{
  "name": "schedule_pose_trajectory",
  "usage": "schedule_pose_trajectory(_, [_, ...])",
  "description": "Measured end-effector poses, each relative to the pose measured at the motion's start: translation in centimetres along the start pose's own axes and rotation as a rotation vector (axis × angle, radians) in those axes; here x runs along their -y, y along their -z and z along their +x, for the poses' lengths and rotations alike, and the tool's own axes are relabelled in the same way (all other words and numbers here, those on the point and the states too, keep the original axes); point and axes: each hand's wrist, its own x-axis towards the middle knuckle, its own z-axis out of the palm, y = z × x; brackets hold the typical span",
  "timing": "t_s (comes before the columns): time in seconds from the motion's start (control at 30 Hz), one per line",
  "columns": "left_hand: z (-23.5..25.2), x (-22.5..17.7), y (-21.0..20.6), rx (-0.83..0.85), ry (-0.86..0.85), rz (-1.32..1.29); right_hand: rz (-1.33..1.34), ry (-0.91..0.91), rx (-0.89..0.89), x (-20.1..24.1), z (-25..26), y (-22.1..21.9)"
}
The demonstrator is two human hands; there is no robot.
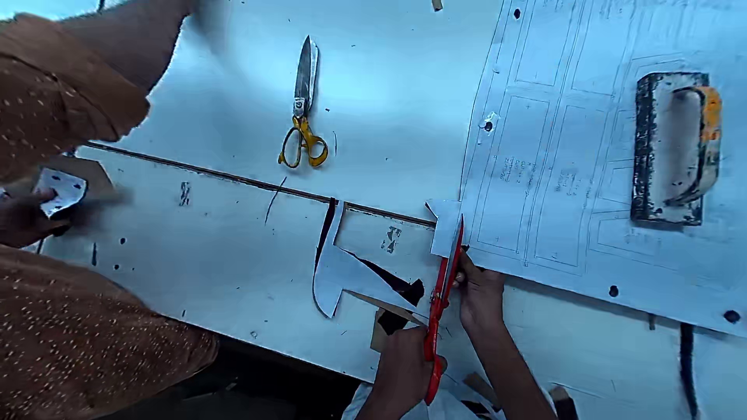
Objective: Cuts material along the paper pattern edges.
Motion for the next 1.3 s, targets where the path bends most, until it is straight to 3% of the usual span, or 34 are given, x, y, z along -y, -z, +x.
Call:
schedule_pose_trajectory(0.4, [0.5,-1.3,1.3,0.064,-0.01,-0.018,0.003,-0.001,0.032,0.2,0.1,0.3])
schedule_pose_trajectory(0.83, [1.2,-0.2,1.0,0.032,-0.02,-0.055,-0.009,-0.012,0.04,0.0,0.5,0.5])
schedule_pose_trajectory(1.3, [1.6,-1.9,2.6,0.039,-0.028,0.004,-0.034,-0.056,0.023,0.3,0.6,0.5])
